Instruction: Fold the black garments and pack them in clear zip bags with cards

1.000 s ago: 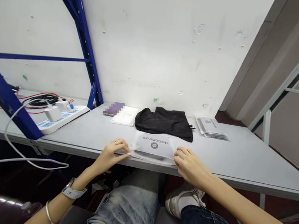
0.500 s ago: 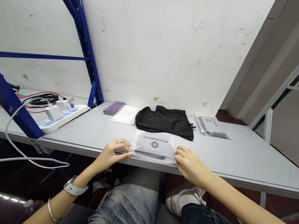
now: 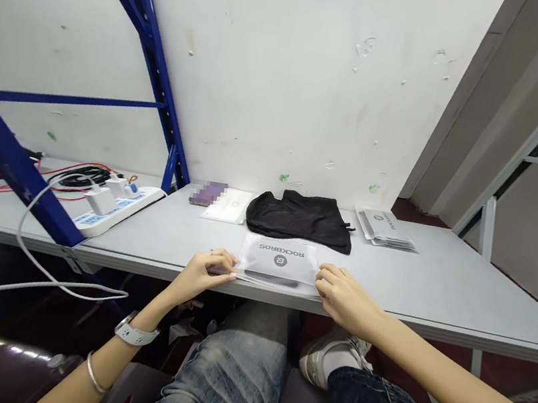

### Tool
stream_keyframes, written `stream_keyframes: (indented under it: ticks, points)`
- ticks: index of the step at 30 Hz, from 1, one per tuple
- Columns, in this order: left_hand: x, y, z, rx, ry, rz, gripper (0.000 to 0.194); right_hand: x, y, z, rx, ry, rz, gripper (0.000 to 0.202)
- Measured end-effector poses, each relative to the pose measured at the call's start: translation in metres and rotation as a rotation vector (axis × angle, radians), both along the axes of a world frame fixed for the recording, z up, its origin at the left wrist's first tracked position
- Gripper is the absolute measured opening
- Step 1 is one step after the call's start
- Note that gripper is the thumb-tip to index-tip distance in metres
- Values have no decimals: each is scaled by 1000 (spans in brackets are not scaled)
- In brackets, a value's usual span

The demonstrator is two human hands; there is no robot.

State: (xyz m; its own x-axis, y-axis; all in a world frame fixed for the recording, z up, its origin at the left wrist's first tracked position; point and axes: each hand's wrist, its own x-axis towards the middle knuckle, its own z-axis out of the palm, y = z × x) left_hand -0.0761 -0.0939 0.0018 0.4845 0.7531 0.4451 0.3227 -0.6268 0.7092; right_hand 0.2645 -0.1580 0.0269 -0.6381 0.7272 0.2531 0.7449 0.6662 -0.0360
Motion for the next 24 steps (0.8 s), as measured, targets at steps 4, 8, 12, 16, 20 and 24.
stream_keyframes:
  ticks: [4,8,12,16,20,24]
  points:
    - [4,-1,1,120,25,33,12,-1,-2,-1,22,18,-1,18]
    - [11,-5,4,202,27,46,11,1,-3,-3,30,50,-6,18]
    - [16,-10,5,186,-16,10,11,3,-3,-2,7,33,-7,17]
    - [19,-15,6,185,-34,9,11,0,-3,4,6,-9,-54,11]
    - [29,-28,8,111,-98,-42,13,-23,-10,13,2,52,-68,13]
    - [46,-51,11,1,-232,-81,15,-63,-25,25,-10,189,66,22]
